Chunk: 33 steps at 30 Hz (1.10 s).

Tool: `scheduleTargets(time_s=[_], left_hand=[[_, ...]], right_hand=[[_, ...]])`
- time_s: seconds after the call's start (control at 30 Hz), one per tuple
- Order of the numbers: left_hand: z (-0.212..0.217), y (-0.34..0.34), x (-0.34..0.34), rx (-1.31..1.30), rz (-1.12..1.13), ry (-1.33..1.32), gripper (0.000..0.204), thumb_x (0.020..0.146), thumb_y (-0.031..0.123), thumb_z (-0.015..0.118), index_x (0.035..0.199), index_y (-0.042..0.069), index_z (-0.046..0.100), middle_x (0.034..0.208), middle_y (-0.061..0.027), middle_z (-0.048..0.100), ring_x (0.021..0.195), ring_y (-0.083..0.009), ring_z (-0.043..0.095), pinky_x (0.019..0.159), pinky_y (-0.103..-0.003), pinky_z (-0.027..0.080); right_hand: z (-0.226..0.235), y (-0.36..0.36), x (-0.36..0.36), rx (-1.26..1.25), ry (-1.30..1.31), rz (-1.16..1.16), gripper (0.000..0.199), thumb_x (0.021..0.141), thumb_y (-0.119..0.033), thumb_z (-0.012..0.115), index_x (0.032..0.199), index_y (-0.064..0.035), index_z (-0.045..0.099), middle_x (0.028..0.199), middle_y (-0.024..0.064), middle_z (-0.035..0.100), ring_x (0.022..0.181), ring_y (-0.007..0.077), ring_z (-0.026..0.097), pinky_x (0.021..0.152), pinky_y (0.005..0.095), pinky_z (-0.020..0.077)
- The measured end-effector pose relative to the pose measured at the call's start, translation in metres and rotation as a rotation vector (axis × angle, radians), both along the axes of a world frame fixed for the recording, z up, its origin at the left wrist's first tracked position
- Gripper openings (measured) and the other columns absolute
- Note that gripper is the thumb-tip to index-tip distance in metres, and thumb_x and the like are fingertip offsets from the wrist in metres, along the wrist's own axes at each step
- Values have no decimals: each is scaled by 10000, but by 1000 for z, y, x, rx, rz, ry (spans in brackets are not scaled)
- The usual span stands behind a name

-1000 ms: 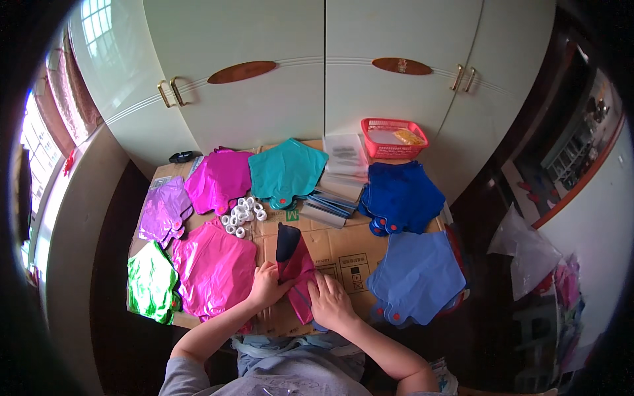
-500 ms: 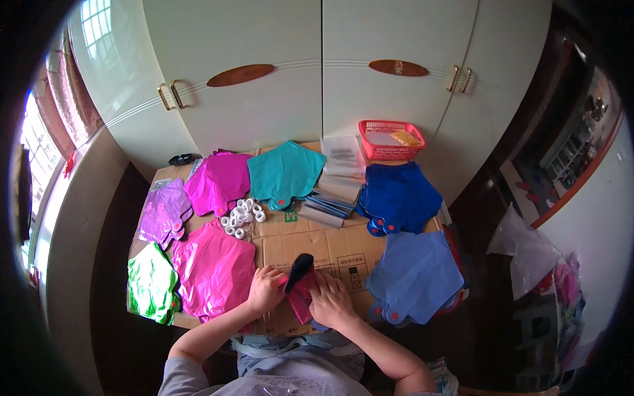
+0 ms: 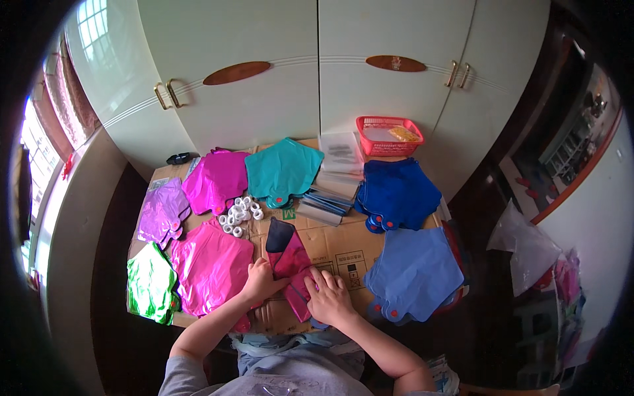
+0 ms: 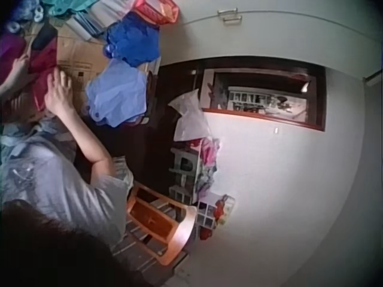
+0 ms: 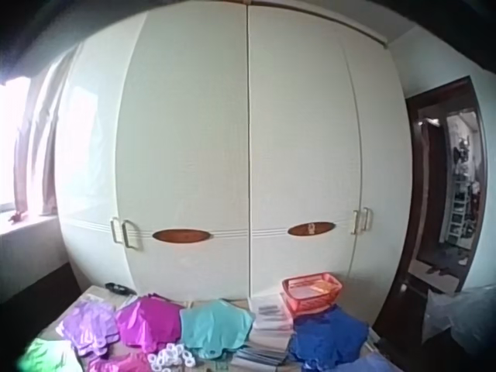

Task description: Folding colorful sheets and placing them into plastic packaging bags.

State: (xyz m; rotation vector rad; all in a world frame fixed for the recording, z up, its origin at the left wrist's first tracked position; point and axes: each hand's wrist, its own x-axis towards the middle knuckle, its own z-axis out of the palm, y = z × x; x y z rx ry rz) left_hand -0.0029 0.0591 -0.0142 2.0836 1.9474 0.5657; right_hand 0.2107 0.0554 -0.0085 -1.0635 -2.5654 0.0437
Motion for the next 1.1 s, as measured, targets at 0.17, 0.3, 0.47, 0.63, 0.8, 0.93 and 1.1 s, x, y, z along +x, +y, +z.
scheduleTargets(time_s=[0.17,0.3,0.47,0.63,0.8,0.93,1.1], left_hand=[[5,0,-3,-42,1,-68,401,661,404,731,674,16,633,722,-96,624,864,-271,579,715,-426,402],[8,0,-4,-50,-5,-4,394,656,399,735,665,20,627,710,-86,615,852,-258,577,716,-420,396],[5,-1,-7,9,-89,14,325,668,340,750,764,50,640,743,-78,605,858,-249,563,732,-414,387],[9,-5,-7,134,-237,24,213,693,238,730,817,86,647,782,-51,608,847,-233,562,724,-389,395],[12,-13,-4,267,-371,135,247,648,161,678,894,148,647,895,13,645,840,-183,565,721,-353,396],[13,-15,-2,350,-457,153,223,717,142,595,935,136,642,996,23,658,915,-161,579,775,-327,408],[8,-15,-6,303,-550,187,260,721,145,598,975,128,652,1045,15,661,965,-157,589,823,-328,415]], right_hand=[[-3,-1,0,11,15,-14,460,725,-207,572,1158,-49,564,1343,121,446,1180,260,426,900,419,377],[-6,-2,1,28,18,-20,455,730,-211,565,1157,-55,568,1341,114,451,1184,260,427,908,415,375],[-8,-2,1,39,28,-32,448,733,-207,561,1156,-61,567,1321,114,468,1182,266,433,910,417,378],[-7,-1,1,34,65,-26,476,726,-204,559,1175,-51,534,1276,130,493,1164,283,452,912,424,380],[-8,-1,2,43,99,-15,485,719,-203,560,1176,-47,523,1239,142,512,1140,292,479,914,423,380],[-8,-2,2,-36,31,-31,495,731,-223,571,1193,-51,526,1241,138,512,1151,289,473,926,421,371],[-13,-2,9,-55,87,12,575,752,-359,614,1249,-90,508,1271,108,496,1222,294,407,976,441,335]])
